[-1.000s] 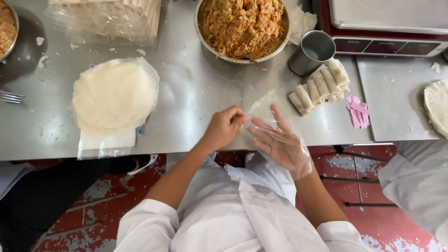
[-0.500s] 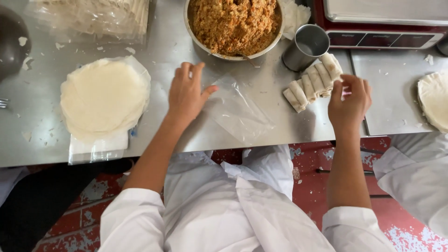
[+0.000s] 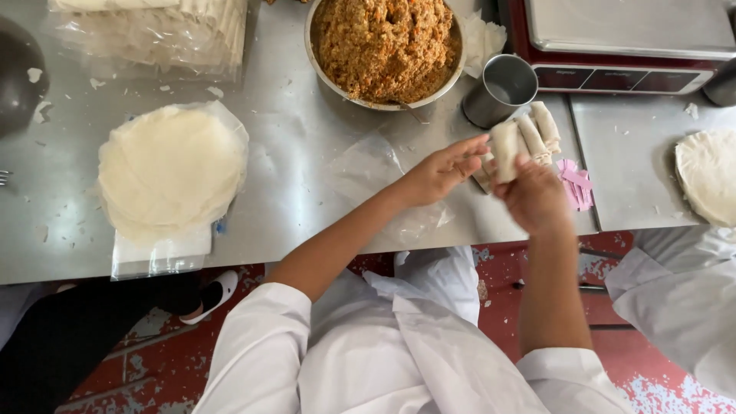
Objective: The person organizes food rolls on a table, places them into a clear plastic bag, and then prepares individual food wraps by placing a small amount of filling onto a wrap and rolling it.
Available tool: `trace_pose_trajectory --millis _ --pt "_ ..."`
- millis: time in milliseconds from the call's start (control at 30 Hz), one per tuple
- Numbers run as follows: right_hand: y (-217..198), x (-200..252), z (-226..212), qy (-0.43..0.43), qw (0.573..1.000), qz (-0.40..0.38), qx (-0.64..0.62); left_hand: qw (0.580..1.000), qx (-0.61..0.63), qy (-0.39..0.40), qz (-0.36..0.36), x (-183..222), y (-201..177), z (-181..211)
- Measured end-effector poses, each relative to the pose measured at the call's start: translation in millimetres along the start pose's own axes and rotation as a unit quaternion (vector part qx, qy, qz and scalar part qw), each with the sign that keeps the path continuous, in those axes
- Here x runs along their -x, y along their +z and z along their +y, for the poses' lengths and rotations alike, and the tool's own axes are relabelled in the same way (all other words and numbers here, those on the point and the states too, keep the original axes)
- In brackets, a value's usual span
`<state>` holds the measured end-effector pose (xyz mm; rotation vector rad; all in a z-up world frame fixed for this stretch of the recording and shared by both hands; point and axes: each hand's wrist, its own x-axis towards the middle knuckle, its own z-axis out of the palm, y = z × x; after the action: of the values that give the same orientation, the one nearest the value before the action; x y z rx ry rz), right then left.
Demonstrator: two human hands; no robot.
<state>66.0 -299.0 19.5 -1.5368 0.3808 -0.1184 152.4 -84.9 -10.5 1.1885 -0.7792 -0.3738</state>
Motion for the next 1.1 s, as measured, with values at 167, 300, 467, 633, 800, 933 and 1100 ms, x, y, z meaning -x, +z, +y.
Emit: trace_pose_trajectory --millis 167,300,467,633,800,933,1100 --pt "39.4 27.5 -3.7 -0.071 0.986 -0.038 0.149 0.998 0.049 0.028 -0.005 11.5 3.2 29.4" --pt "20.3 2.9 3.1 -0.221 0.809 0.107 0.534 0.996 -0.063 0.051 0.025 11.2 -5.4 30.6" --pt "-5.1 -40.6 38.9 -0.113 0.833 0.09 0.534 0.999 0.011 0.029 0.039 15.7 -6.9 37.5" --pt "29.6 -13.7 12.6 -0.063 0.934 0.063 0.347 0.988 0.134 0.002 0.079 14.6 -10.8 26.3" --pt "89.8 10.0 22.1 -0.087 0.987 0.04 -0.132 0.948 0.297 -0.034 0.105 14.8 -13.1 -7.5" --pt "105.9 20.6 5.9 -0.135 0.986 0.061 -0.07 0.958 0.271 -0.019 0.09 13.4 -18.4 -12.6" --pt "109.3 25.6 4.3 -0.246 0.969 0.031 -0.021 0.971 0.236 0.02 0.04 19.5 -22.5 -5.2"
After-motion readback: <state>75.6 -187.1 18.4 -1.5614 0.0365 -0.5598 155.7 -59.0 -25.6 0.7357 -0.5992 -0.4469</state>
